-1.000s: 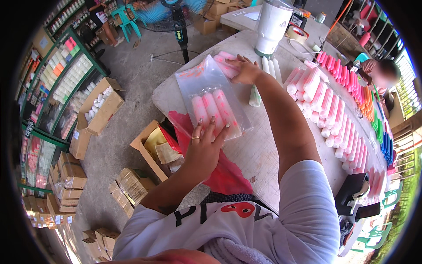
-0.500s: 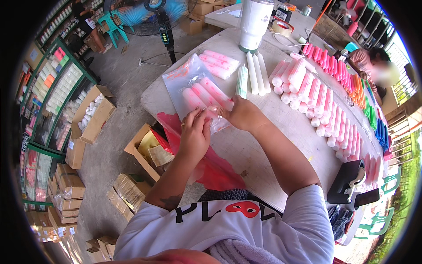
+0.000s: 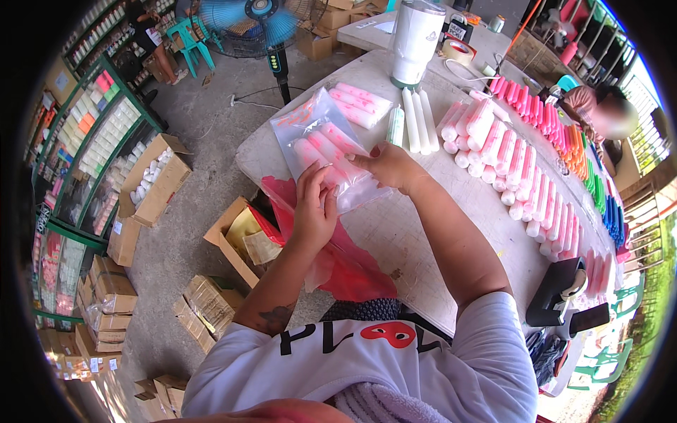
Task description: The person packs pink and white cylindrical candles into clear plastic bags at a table. They place several candles into each bag, fold the top, and seal it using a handheld heat sealer. The person repeats this process for multiple bags, stacking the sealed packages on the table.
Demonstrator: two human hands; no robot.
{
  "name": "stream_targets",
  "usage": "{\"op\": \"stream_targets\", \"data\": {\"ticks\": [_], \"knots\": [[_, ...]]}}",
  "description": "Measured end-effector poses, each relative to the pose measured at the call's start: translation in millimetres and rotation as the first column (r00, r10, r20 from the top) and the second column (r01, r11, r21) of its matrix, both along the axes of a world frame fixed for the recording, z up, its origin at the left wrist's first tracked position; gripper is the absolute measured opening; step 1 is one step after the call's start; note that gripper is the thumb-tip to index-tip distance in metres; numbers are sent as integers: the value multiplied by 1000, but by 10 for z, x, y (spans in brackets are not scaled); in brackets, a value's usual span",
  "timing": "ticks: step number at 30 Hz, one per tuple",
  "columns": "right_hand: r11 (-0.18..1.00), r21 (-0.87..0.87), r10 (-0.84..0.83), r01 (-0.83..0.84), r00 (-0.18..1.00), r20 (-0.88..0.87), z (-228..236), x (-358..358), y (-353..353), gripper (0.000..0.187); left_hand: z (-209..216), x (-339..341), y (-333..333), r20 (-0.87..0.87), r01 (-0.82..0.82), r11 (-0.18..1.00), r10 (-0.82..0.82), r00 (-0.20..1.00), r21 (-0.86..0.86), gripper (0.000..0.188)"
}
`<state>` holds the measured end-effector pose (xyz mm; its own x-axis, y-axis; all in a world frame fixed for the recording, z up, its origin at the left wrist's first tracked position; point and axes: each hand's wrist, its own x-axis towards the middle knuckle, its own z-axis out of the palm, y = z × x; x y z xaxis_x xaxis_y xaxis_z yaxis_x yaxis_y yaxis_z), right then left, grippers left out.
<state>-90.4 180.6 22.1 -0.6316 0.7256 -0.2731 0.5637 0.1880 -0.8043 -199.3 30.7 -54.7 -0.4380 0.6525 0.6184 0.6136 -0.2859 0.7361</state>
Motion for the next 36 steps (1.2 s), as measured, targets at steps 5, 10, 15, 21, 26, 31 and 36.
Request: {"op": "stream_targets", "data": {"ticks": [5, 10, 15, 21, 26, 31, 36], "knots": [[909, -417, -82, 2, 981, -175, -82, -10, -25, 59, -27, -23, -11, -3, -9, 1000, 9, 1000, 9, 49], [788, -598, -162, -142, 890, -426, 34, -68, 149, 40, -60, 103, -16, -72, -10, 999, 14, 997, 52, 72], [947, -278, -305, 161, 717, -627, 336, -302, 969, 53, 40, -123, -238, -499, -161, 870, -108, 860, -465, 67], [739, 439, -286, 511, 828, -482, -80, -523, 1904, 67, -90, -175, -162, -595, -212, 902, -60, 801, -376, 56], [769, 150, -472, 622, 709, -524, -314, -693, 2029, 48, -113, -96, -174, -615, -254, 918, 13, 788, -306, 53], [720, 184, -611, 669, 737, -290, -1060, -510, 2857, 43, -46, -102, -109, -624, -181, 929, -65, 778, -323, 52], [743, 652, -362, 149, 910, 204, -358, -749, 1846, 37, -27, -135, -185, -611, -231, 912, -27, 791, -339, 52]]}}
